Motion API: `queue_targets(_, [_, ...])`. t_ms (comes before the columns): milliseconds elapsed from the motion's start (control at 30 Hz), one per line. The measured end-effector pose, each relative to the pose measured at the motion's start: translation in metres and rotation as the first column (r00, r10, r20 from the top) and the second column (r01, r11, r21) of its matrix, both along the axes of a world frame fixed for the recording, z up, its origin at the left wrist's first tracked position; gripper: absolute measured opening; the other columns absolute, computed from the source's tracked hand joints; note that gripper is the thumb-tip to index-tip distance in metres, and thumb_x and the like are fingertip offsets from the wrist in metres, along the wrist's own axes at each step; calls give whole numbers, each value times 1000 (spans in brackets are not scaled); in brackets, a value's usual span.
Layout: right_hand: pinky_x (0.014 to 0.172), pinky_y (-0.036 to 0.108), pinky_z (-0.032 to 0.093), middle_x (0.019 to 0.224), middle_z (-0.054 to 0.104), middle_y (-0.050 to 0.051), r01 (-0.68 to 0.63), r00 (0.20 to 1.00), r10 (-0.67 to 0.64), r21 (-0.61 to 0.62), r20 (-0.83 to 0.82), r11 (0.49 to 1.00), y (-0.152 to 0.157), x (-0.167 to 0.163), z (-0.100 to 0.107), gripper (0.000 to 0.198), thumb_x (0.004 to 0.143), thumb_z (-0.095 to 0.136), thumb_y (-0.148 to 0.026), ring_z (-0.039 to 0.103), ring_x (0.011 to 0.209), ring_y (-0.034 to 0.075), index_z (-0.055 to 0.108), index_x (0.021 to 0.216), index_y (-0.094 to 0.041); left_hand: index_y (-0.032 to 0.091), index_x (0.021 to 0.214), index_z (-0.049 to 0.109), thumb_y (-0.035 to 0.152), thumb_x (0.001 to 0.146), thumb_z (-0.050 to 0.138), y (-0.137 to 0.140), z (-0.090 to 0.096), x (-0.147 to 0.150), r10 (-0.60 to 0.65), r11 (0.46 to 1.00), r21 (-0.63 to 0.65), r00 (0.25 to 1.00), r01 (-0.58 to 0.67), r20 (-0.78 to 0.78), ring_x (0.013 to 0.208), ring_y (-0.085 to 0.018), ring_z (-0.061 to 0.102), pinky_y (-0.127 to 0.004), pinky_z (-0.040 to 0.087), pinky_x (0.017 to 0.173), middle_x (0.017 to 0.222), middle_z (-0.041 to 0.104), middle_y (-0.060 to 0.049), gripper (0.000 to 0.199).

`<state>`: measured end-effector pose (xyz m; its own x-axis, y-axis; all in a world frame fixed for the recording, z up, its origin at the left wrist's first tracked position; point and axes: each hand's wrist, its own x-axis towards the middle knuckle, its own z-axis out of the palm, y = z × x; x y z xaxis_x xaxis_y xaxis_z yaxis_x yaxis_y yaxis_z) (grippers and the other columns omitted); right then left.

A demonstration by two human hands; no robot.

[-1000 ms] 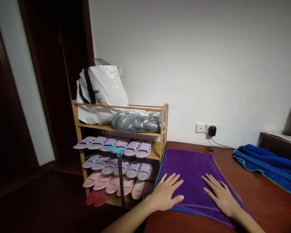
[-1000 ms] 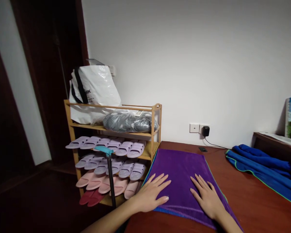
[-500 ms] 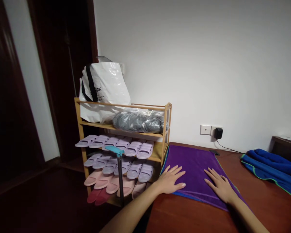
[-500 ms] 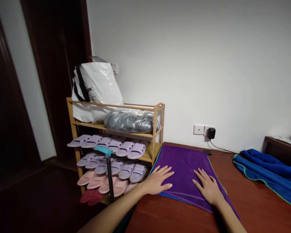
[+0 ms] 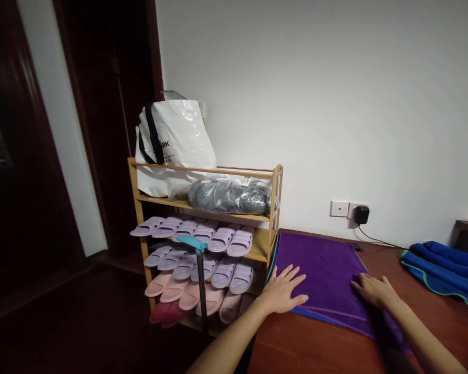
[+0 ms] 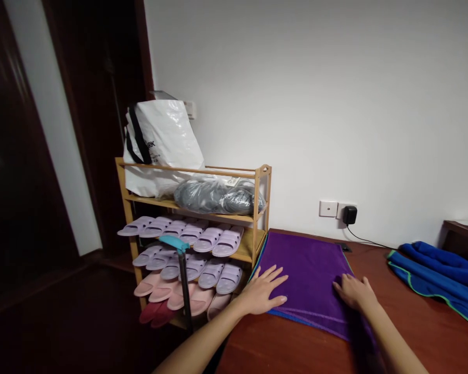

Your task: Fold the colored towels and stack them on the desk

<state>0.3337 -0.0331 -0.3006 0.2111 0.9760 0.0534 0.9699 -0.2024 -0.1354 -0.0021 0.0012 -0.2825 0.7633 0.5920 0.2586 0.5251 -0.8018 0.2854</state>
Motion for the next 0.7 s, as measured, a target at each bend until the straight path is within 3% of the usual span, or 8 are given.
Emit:
queue_targets(100, [108, 56, 15, 149, 26, 10, -12, 1000, 12, 35, 15, 999, 35, -31, 6, 67, 85, 24, -61, 26, 136, 27, 32, 141, -24, 38, 141, 32, 62, 87, 43, 0, 0, 0, -3, 1000, -10, 1000, 3, -1, 138, -28, 20, -61, 13, 107, 151, 26, -1, 60])
queue_targets(233, [109, 50, 19, 152, 19, -1, 11, 1000, -11, 19, -5, 1000, 63, -57, -8, 67, 84, 19, -65, 15, 140, 20, 25, 143, -34, 37, 141, 31, 64, 86, 42, 1, 1, -1, -8, 1000, -19, 1000, 8, -6, 139, -28, 19, -62, 13, 107, 151, 26, -2, 62])
queue_targets(500, [108, 55, 19, 153, 11, 8, 231, 971, -231, -6, -51, 973, 55, 1, -27, 77, 82, 13, -67, 9, 140, 26, 18, 146, -24, 39, 141, 30, 68, 85, 40, 2, -4, -2, -5, 1000, -14, 1000, 5, 0, 139, -28, 19, -62, 13, 107, 152, 25, -1, 64])
queue_targets(600, [107, 58, 20, 152, 16, 9, 198, 979, -198, -13, -50, 980, 48, 7, -24, 75, 83, 14, -64, 11, 140, 27, 21, 146, -23, 38, 140, 32, 68, 84, 42, 2, -4, -1, 5, 1000, -12, 1000, -5, -2, 139, -28, 19, -62, 12, 107, 151, 27, -1, 64])
queue_targets(700, [108, 57, 19, 150, 23, 5, 98, 995, -99, -5, -31, 995, 28, 1, -22, 66, 84, 21, -59, 14, 139, 25, 33, 141, -29, 38, 140, 33, 68, 84, 43, 0, -4, -1, 7, 1000, 6, 1000, -7, 10, 138, -28, 20, -62, 13, 107, 150, 29, -1, 64])
